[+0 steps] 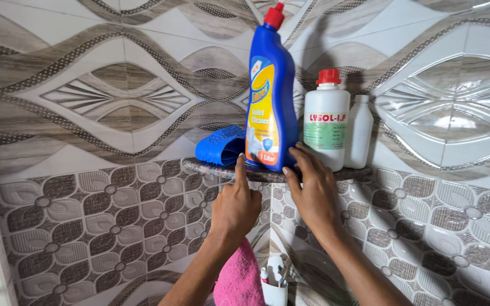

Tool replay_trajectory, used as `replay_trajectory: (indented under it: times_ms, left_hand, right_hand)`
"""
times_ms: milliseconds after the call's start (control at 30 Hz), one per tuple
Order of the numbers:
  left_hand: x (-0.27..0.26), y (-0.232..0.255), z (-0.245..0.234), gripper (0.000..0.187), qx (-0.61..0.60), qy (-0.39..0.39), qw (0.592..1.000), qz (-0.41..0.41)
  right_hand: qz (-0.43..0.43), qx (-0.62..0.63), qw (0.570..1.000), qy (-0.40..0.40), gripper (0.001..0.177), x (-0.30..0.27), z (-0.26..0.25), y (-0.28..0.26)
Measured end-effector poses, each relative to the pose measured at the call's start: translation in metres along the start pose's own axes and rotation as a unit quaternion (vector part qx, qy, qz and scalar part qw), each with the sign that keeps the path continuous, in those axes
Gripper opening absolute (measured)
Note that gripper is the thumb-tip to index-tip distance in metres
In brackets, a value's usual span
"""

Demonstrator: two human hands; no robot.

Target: The person wipes the tiled wall and a small shelf in a bathroom using a pink cloth. They then organize various items on the shelf, including a toothbrush holder, toothpaste, wet wipes, a green soap dish, and several cleaning bottles, arranging them neatly.

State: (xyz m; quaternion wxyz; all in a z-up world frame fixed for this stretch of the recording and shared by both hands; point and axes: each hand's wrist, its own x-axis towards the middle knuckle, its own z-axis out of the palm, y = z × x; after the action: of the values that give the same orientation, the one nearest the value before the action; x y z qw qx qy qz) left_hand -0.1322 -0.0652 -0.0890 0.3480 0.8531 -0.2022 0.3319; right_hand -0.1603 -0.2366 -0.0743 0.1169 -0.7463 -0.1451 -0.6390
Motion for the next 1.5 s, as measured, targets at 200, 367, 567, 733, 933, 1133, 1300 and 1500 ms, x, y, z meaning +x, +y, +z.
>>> replay_trajectory:
  times_ms: [200,367,567,733,933,1133,1300,1500]
  left_hand:
    - [-0.014,0.009,0.011,0.089,0.028,-0.007,1.000,0.007]
    - [-0.020,0.036,0.015,0.079,0.043,0.009,0.998,0.048]
    - [-0.018,0.078,0.030,0.072,0.065,-0.038,0.994,0.078]
    - [-0.013,0.104,0.055,0.078,0.022,-0.014,0.998,0.056]
    - [-0.001,0.118,0.061,0.084,-0.210,-0.055,0.972,-0.091]
    - [-0.002,0.119,0.060,0.086,-0.217,-0.060,0.970,-0.091]
    - [-0.011,0.126,0.058,0.087,-0.175,-0.046,0.982,-0.050]
    - [-0.023,0.136,0.061,0.080,-0.150,-0.005,0.988,-0.037]
  right_hand:
    - [0.003,0.005,0.999,-0.033,0.036,0.000,-0.001,-0.001]
    - [-0.021,0.111,0.993,0.017,0.023,-0.015,-0.028,0.006]
    - [0.066,0.023,0.982,0.175,0.030,-0.010,-0.080,0.055]
    - [0.050,0.121,0.989,0.073,0.036,0.007,-0.088,0.080]
    - [0.146,0.163,0.973,-0.072,0.046,0.003,-0.072,0.090]
    - [0.154,0.202,0.962,-0.097,0.051,-0.002,-0.063,0.097]
    - [0.170,0.241,0.950,-0.103,0.054,-0.003,-0.065,0.094]
    - [0.178,0.239,0.952,-0.066,0.046,-0.014,-0.060,0.107]
